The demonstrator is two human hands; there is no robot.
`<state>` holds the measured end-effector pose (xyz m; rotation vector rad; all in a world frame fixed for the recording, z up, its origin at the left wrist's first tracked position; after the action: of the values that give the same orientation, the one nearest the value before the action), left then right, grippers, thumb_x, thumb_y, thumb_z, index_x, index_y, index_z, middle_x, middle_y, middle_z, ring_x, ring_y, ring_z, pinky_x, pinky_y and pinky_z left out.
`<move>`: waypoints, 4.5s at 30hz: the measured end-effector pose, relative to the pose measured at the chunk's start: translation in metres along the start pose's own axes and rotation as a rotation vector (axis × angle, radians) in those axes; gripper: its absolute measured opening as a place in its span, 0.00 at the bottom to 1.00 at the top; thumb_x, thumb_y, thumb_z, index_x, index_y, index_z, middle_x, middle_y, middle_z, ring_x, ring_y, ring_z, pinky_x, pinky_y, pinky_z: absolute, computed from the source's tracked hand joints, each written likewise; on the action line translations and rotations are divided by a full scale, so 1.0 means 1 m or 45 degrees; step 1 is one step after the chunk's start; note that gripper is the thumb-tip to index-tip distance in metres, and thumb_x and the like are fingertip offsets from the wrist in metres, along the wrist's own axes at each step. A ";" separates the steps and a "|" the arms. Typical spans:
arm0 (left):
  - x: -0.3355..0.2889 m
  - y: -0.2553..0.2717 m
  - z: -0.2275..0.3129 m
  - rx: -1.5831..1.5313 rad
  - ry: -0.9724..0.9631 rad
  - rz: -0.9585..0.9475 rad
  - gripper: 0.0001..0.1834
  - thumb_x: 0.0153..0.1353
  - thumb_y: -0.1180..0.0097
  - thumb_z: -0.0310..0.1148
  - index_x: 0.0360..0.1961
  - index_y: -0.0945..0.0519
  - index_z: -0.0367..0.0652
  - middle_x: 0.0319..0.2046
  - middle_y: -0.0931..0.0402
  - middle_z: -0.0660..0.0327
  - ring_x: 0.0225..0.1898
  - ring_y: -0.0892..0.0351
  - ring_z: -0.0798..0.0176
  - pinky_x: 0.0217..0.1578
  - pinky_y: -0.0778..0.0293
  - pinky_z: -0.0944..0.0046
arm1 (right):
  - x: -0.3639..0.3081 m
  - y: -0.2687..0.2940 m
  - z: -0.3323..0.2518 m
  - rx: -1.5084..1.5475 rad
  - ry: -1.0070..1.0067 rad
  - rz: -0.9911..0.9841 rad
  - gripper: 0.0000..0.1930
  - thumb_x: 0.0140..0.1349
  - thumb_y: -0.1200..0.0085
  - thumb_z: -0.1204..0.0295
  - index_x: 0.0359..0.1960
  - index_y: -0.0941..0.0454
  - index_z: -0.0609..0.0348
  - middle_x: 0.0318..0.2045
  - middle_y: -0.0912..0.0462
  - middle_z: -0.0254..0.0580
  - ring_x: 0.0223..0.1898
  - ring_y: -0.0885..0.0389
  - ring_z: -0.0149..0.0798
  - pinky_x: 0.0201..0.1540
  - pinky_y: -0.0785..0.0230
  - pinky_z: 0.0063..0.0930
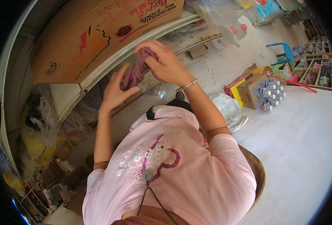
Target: The person wipes a cardboard box and a storage shelf with a cloth, then rearranges the box and other items on the shelf in a store aisle.
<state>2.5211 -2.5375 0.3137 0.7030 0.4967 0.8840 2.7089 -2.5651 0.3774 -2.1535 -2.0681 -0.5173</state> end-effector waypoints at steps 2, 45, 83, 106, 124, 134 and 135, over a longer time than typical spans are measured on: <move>0.008 -0.024 -0.020 0.022 0.079 -0.057 0.29 0.47 0.34 0.42 0.53 0.22 0.49 0.41 0.26 0.57 0.48 0.26 0.49 0.43 0.29 0.54 | 0.009 -0.005 -0.019 -0.089 0.060 -0.022 0.15 0.55 0.55 0.78 0.45 0.26 0.57 0.40 0.24 0.45 0.43 0.25 0.45 0.48 0.33 0.33; -0.077 0.175 -0.200 0.789 0.358 1.081 0.20 0.58 0.53 0.39 0.49 0.24 0.41 0.50 0.26 0.51 0.51 0.30 0.44 0.52 0.35 0.49 | -0.006 -0.272 0.078 -0.445 -0.169 0.251 0.17 0.58 0.43 0.64 0.48 0.27 0.49 0.33 0.18 0.48 0.32 0.19 0.52 0.34 0.28 0.41; -0.068 0.169 -0.196 0.884 0.349 1.082 0.19 0.58 0.56 0.35 0.48 0.23 0.41 0.49 0.25 0.51 0.48 0.28 0.45 0.51 0.33 0.50 | -0.018 -0.185 0.095 -0.132 -0.222 0.772 0.12 0.60 0.49 0.74 0.45 0.25 0.62 0.36 0.19 0.48 0.39 0.21 0.49 0.46 0.29 0.38; -0.074 0.171 -0.212 0.817 0.458 0.935 0.23 0.64 0.62 0.43 0.53 0.26 0.42 0.54 0.30 0.53 0.53 0.32 0.44 0.52 0.35 0.48 | -0.142 -0.171 0.269 0.908 -1.368 0.537 0.15 0.66 0.51 0.64 0.48 0.25 0.59 0.40 0.19 0.42 0.40 0.21 0.39 0.44 0.28 0.33; -0.082 0.171 -0.206 0.799 0.331 1.085 0.19 0.59 0.56 0.37 0.50 0.24 0.45 0.50 0.26 0.53 0.51 0.30 0.44 0.51 0.35 0.49 | -0.029 -0.101 0.095 -0.304 -0.069 0.714 0.06 0.62 0.51 0.74 0.33 0.29 0.65 0.32 0.29 0.53 0.32 0.29 0.56 0.35 0.34 0.39; -0.077 0.172 -0.190 0.833 0.294 1.112 0.18 0.57 0.55 0.37 0.46 0.24 0.43 0.46 0.25 0.53 0.48 0.29 0.44 0.49 0.33 0.49 | -0.017 -0.148 0.085 -0.510 -0.076 0.546 0.05 0.61 0.53 0.76 0.33 0.29 0.66 0.34 0.28 0.57 0.36 0.28 0.60 0.38 0.33 0.44; -0.076 0.173 -0.190 0.824 0.303 1.114 0.18 0.57 0.55 0.37 0.46 0.24 0.43 0.46 0.25 0.53 0.48 0.28 0.44 0.49 0.33 0.49 | -0.016 -0.151 0.088 -0.507 -0.082 0.512 0.04 0.60 0.52 0.76 0.32 0.30 0.65 0.33 0.28 0.56 0.36 0.28 0.60 0.37 0.33 0.45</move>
<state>2.2647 -2.4595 0.3196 1.4731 0.7110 1.6656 2.5747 -2.5433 0.2670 -2.7459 -1.5883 -0.8704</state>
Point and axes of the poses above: each hand's wrist, its own x-axis towards the middle knuckle, its own y-axis out of the back of the hand, z = x × y, the point moved 8 cm from there along x, towards the middle knuckle
